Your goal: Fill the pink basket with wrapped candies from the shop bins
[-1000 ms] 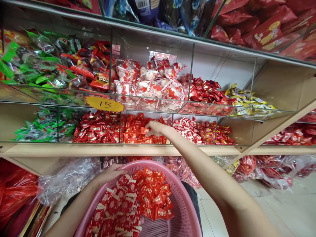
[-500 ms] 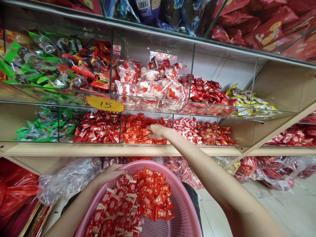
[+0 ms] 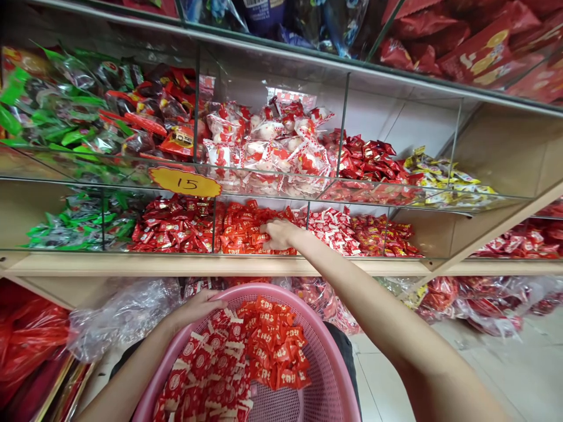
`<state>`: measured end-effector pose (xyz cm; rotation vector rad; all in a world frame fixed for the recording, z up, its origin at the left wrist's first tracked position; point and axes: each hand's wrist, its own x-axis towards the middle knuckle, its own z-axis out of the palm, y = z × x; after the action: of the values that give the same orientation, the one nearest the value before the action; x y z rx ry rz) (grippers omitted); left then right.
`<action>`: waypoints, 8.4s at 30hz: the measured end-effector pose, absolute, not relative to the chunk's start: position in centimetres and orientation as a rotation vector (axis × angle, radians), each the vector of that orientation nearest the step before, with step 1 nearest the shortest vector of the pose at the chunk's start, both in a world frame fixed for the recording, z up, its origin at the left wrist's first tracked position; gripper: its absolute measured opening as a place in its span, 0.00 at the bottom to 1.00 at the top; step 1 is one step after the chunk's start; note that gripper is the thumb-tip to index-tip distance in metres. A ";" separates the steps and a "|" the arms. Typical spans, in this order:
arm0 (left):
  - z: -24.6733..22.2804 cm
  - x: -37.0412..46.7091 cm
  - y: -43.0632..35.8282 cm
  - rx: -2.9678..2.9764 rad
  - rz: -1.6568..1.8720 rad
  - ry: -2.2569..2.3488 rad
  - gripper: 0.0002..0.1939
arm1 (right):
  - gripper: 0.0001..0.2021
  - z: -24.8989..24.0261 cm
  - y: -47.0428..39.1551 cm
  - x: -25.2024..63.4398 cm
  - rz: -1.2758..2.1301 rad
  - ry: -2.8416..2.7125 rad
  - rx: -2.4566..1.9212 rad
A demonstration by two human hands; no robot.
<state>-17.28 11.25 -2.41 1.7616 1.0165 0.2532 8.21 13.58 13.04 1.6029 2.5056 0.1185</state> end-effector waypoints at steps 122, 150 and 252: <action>-1.8 -17.3 10.9 1.797 0.241 1.106 0.16 | 0.13 12.6 8.1 9.8 0.858 2.321 1.830; -1.0 -17.0 10.7 1.732 0.251 1.064 0.20 | 0.28 12.5 11.9 8.5 0.087 2.548 1.845; -1.9 -17.2 11.1 1.789 0.236 1.027 0.20 | 0.14 10.9 13.0 8.1 -0.191 2.792 1.799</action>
<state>-17.24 11.11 -1.90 1.7891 1.0266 0.2361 8.13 12.98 10.89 1.7989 2.7918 -0.1907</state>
